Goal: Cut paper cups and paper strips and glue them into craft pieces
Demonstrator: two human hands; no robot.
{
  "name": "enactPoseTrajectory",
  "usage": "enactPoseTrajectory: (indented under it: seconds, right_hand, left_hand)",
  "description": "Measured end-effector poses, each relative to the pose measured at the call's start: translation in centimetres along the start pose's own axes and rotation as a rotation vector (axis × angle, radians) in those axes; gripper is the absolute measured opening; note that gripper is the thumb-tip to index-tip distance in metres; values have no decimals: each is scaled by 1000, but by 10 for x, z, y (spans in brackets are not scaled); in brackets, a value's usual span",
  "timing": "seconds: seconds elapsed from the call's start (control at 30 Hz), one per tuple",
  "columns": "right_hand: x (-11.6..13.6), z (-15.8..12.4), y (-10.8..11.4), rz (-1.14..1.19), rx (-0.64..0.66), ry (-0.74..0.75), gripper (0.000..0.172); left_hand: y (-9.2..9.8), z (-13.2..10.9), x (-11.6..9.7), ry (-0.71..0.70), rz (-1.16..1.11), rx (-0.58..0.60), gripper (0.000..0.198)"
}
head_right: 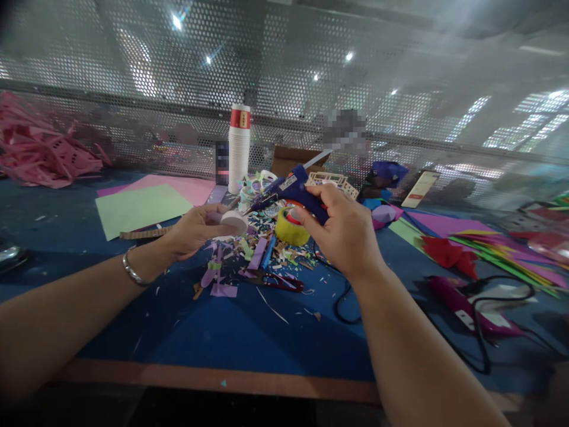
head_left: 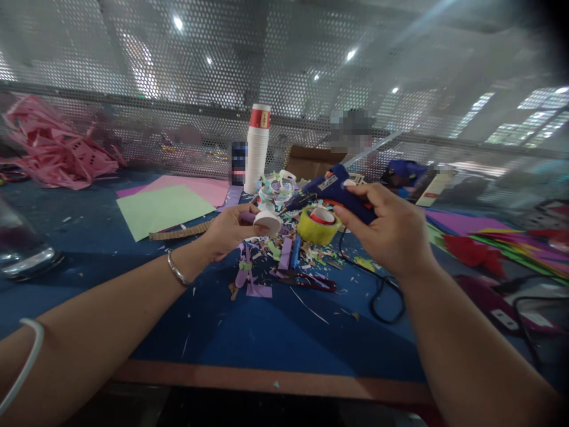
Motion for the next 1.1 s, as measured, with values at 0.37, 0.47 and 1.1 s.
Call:
enactPoseTrajectory:
  seconds: [0.37,0.47,1.1]
  right_hand:
    - [0,1,2,-8,-32,-26,32]
    - [-5,3,3,-7,-45,-37,30]
    - [-84,3,-7,-373,110,-321,46]
  left_hand:
    - [2,-4,-12,-44,16,-51,27]
    - [2,-6,-19,-78,-70,-42,28]
    - [10,0,-7,55,-233,-123,33]
Point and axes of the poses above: each hand's wrist, its own z-axis towards the middle knuckle, its own y-axis out of the back of the hand, x = y × z, the point moved 5 cm from there along z, towards the middle knuckle, and after that the axes turned 10 degrees about z, right-handed, at the moved point
